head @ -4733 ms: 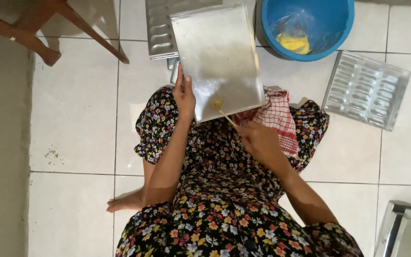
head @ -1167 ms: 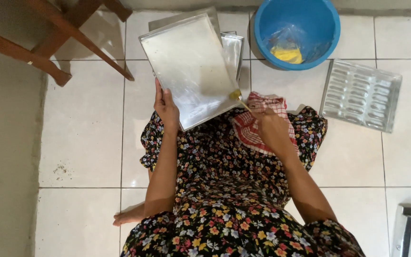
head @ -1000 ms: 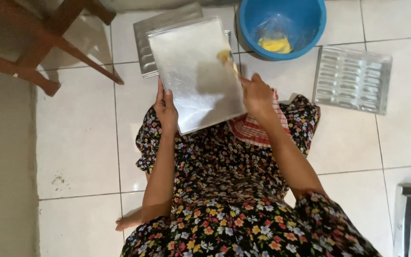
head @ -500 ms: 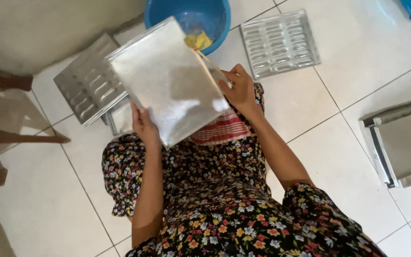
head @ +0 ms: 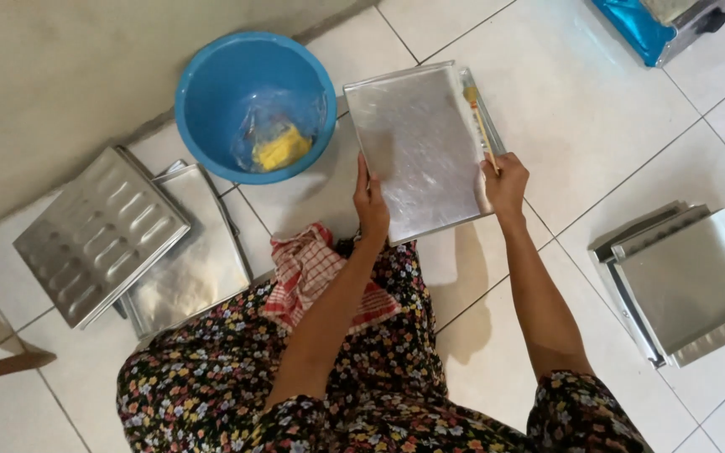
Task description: The person is preparing baking trays by applying grease with a brush and wiping them with a cloth.
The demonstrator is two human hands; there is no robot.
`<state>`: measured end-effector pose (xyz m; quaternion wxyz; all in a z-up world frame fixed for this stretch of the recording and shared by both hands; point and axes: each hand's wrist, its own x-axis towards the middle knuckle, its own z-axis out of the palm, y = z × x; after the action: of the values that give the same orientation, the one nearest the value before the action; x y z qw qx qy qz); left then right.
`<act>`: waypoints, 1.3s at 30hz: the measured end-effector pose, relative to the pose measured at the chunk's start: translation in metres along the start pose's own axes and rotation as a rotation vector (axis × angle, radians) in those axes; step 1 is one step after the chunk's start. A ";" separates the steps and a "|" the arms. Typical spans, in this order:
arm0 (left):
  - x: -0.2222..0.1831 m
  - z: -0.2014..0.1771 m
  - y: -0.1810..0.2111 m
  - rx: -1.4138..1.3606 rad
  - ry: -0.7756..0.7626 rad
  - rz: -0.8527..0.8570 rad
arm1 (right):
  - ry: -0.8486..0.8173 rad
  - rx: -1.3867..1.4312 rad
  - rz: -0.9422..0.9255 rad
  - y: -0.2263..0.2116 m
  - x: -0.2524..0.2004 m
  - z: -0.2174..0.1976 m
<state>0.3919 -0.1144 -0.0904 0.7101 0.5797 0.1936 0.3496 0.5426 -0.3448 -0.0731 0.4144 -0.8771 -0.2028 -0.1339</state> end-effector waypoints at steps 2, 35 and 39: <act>0.017 0.022 -0.040 0.066 -0.011 -0.006 | 0.007 -0.011 0.036 0.031 0.019 0.010; 0.073 0.023 -0.169 0.484 -0.049 -0.100 | 0.010 0.093 -0.108 0.031 0.066 0.130; 0.062 -0.013 -0.109 0.296 -0.069 -0.042 | -0.140 0.331 -0.348 -0.060 0.058 0.202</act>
<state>0.4553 -0.0697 -0.1905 0.6302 0.6856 0.2306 0.2820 0.5794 -0.1378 -0.1347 0.5081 -0.7562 -0.3981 -0.1073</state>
